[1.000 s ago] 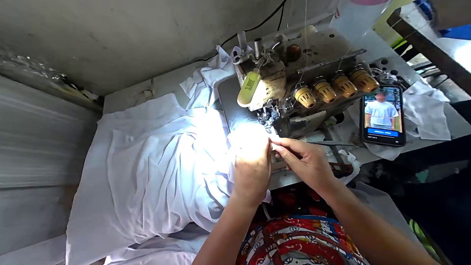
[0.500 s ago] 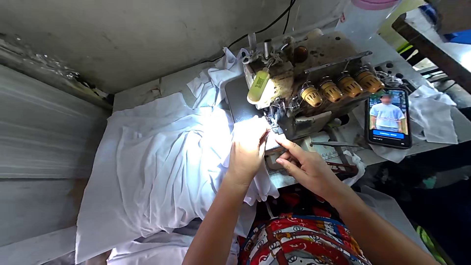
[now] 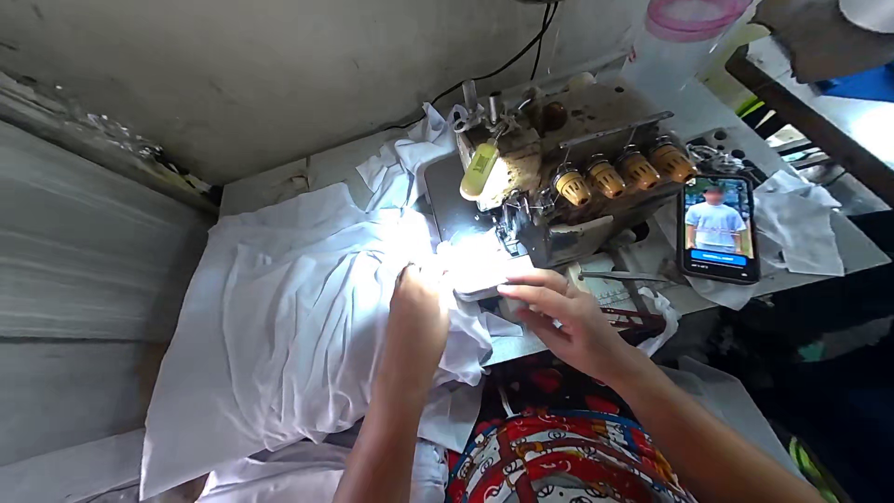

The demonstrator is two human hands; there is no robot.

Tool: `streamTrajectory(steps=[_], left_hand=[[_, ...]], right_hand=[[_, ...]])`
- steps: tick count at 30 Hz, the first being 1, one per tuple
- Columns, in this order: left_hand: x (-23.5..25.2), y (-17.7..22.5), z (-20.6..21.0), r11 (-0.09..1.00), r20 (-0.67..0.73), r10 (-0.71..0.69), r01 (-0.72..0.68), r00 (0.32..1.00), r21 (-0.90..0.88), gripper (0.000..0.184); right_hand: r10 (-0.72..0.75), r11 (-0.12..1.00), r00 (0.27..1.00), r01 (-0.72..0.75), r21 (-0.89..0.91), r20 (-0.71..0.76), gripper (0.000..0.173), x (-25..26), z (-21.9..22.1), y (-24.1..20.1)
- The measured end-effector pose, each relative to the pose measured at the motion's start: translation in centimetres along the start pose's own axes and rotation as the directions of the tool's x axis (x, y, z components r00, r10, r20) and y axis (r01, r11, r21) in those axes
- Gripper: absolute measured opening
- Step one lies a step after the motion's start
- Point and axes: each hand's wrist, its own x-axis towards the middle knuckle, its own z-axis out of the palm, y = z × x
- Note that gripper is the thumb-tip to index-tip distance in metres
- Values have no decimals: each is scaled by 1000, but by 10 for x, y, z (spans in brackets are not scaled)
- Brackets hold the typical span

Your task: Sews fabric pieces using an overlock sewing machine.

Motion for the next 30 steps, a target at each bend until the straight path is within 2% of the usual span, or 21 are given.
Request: streamTrajectory(steps=[3,6,8,11,13,15,17,19,20,22,24,26,28,30], left_hand=[[-20,21,-9,981,178,85,-50,980,-189,16],[-16,38,5,930,249,159,-61,955,-362,16],[-4,45,19,914,220,205,-106,954,-391,18],[10,50,29,912,155,265,-196,952,-360,16],[15,52,20,913,93,274,-228,957,-339,12],[17,53,2,900,-41,293,-290,955,-325,10],[19,56,-22,889,-179,307,-349,935,-297,10],[22,56,-49,883,-280,309,-384,909,-271,10],[24,53,-63,884,-324,305,-392,896,-253,12],[27,36,-91,912,-413,294,-382,862,-149,14],[23,2,-115,958,-487,247,-287,838,-9,16],[9,-45,-129,993,-521,118,-94,845,73,22],[-12,-96,-126,985,-453,-132,169,882,42,26],[-36,-141,-110,913,-283,-396,408,874,-18,29]], right_hand=[[-78,995,990,84,-46,117,36,4,0,2],[16,991,993,-1,-131,114,27,8,-15,12],[103,971,993,-88,-223,59,22,11,-29,19],[192,938,977,-212,-275,-98,26,11,-40,17],[134,960,955,-191,-203,-265,31,4,-40,13],[50,992,927,-88,-88,-372,26,-4,-29,1],[36,999,960,-24,48,-276,23,-10,-6,-19],[98,975,995,-97,198,3,39,-11,24,-31],[149,950,975,-188,251,164,47,-10,38,-32],[210,891,883,-349,289,419,48,-8,58,-25],[196,846,824,-416,332,532,35,-8,68,-16],[192,803,807,-456,382,559,28,-12,66,-12],[202,759,811,-484,436,549,25,-18,62,-7],[222,720,811,-511,469,541,23,-23,60,-4]])
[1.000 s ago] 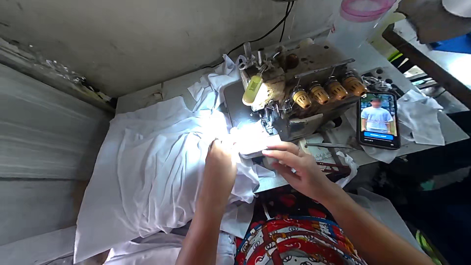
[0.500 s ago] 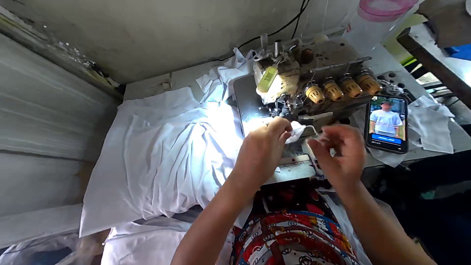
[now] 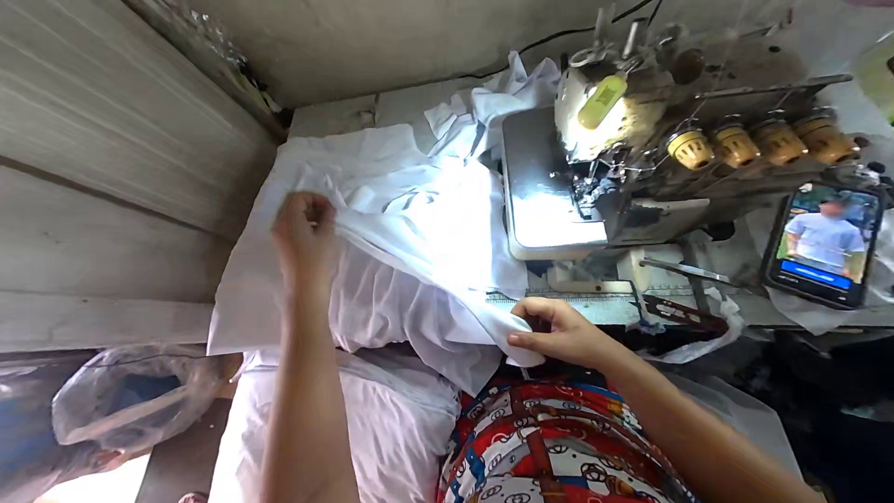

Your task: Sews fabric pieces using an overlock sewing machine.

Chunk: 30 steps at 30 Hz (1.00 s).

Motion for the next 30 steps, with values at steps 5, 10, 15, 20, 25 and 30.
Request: streamTrajectory(steps=[5,10,15,20,25,30], left_hand=[[-54,-13,42,992,59,117,-114,991,-51,23],[-55,11,73,869,332,494,-442,804,-224,29],[-24,-3,100,940,482,340,-279,808,-194,35],[-13,-6,100,930,448,341,-227,827,-289,17],[-16,14,94,933,331,322,-239,887,-269,26],[-50,80,79,855,392,347,-116,852,-505,14]], right_hand=[[6,998,1000,-7,-65,-10,26,-14,-2,-1],[-49,993,998,46,113,29,33,-33,-11,-19],[-175,978,984,179,109,-43,25,-49,-24,-40],[-290,932,934,325,160,-208,13,-56,-29,-41],[-305,899,887,388,202,-346,20,-51,-25,-47],[-359,927,895,374,7,-263,22,-39,-9,-60]])
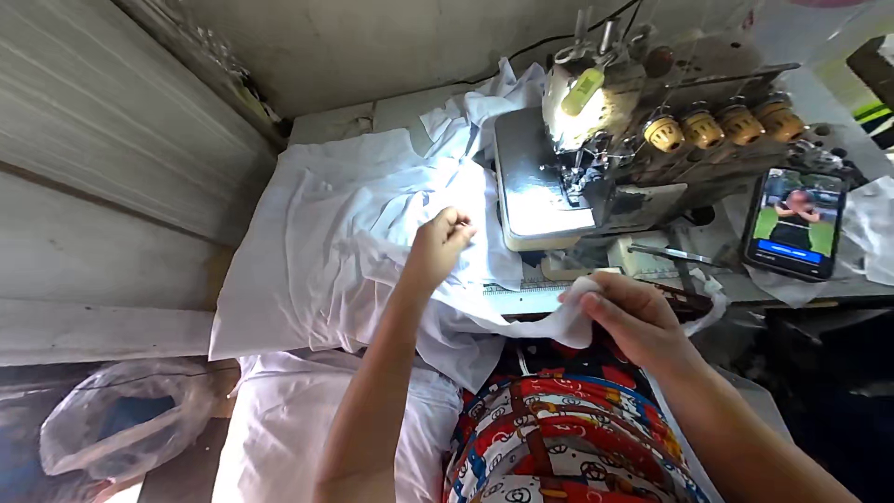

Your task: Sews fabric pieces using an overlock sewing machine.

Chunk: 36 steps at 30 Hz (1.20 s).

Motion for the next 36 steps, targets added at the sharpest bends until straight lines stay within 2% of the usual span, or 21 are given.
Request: streamTrajectory(steps=[3,6,8,10,13,16,17,19,23,26,30,34,36], left_hand=[[-10,38,19,972,167,2,37,986,-232,12],[-23,50,30,951,243,55,23,969,-308,16],[-30,51,31,936,282,73,32,957,-351,20],[-35,48,33,903,305,92,50,948,-428,20],[-40,46,38,893,223,66,42,973,-449,12],[-41,46,36,904,141,67,-1,988,-427,9],[-41,46,36,906,117,79,-23,990,-422,9],[-41,45,36,911,57,115,-83,992,-403,7],[-41,43,36,904,-6,126,-117,992,-411,6],[-41,38,39,921,-47,126,-134,991,-365,5],[-46,33,42,980,-155,115,-138,981,-146,8],[-45,48,39,958,-104,24,-53,994,-284,10],[-36,53,40,958,-172,145,-181,974,-220,10]], right_hand=[[-19,995,999,22,-94,32,23,8,9,-1],[-22,974,994,-3,-228,-105,12,13,10,10],[17,978,982,-56,-201,-187,7,15,9,15],[83,981,969,-121,-153,-232,11,14,8,18],[107,985,966,-135,-109,-234,22,11,9,22],[58,994,996,-64,-92,-75,47,12,5,23],[38,996,998,-41,-84,-41,49,13,4,22],[-2,995,1000,2,-100,-1,41,13,3,21],[15,988,999,-23,-150,-51,25,14,3,19],[62,986,993,-77,-146,-105,25,14,3,17],[97,980,989,-115,-164,-113,25,15,5,17],[98,986,992,-108,-127,-80,25,23,12,10],[50,993,994,-60,-104,-95,25,29,11,4]])
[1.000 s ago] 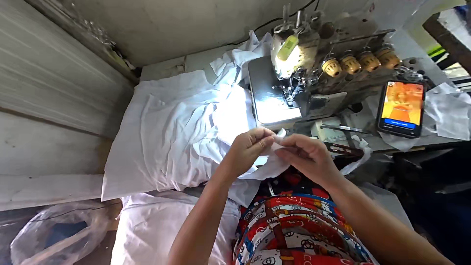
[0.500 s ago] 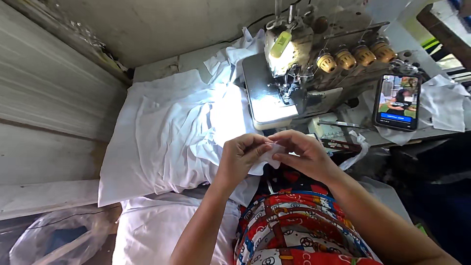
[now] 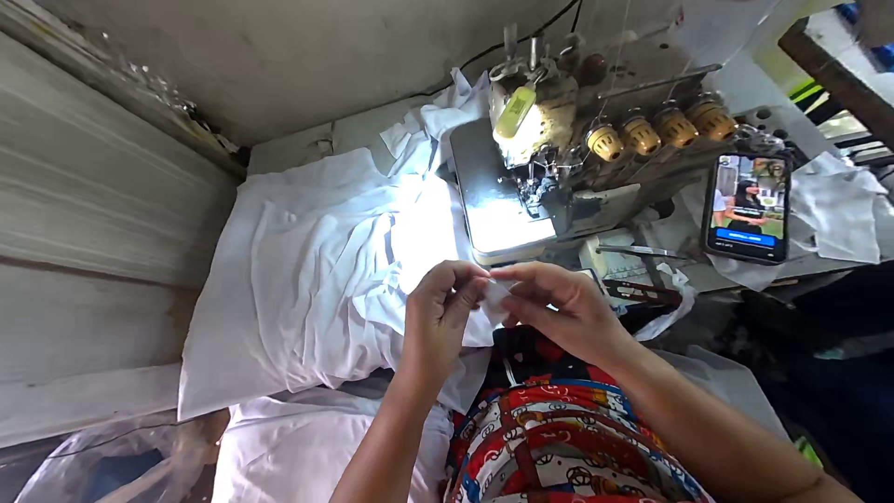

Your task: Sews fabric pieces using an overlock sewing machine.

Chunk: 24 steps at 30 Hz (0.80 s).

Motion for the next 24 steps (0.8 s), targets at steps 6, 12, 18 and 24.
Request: streamTrajectory(steps=[6,12,18,24], left_hand=[[56,-23,47,861,5,385,-361,923,359,12],[71,-48,81,828,32,355,-330,934,453,9],[59,-39,65,892,159,174,-224,972,394,19],[81,-48,59,878,176,256,-304,951,369,9]], right_hand=[[68,994,963,-89,-69,-262,15,13,-26,6],[155,972,914,-209,-108,-376,8,3,-47,33],[-20,947,956,-76,-312,-293,19,1,-49,39],[-190,688,957,-30,-725,-220,29,9,-57,48]])
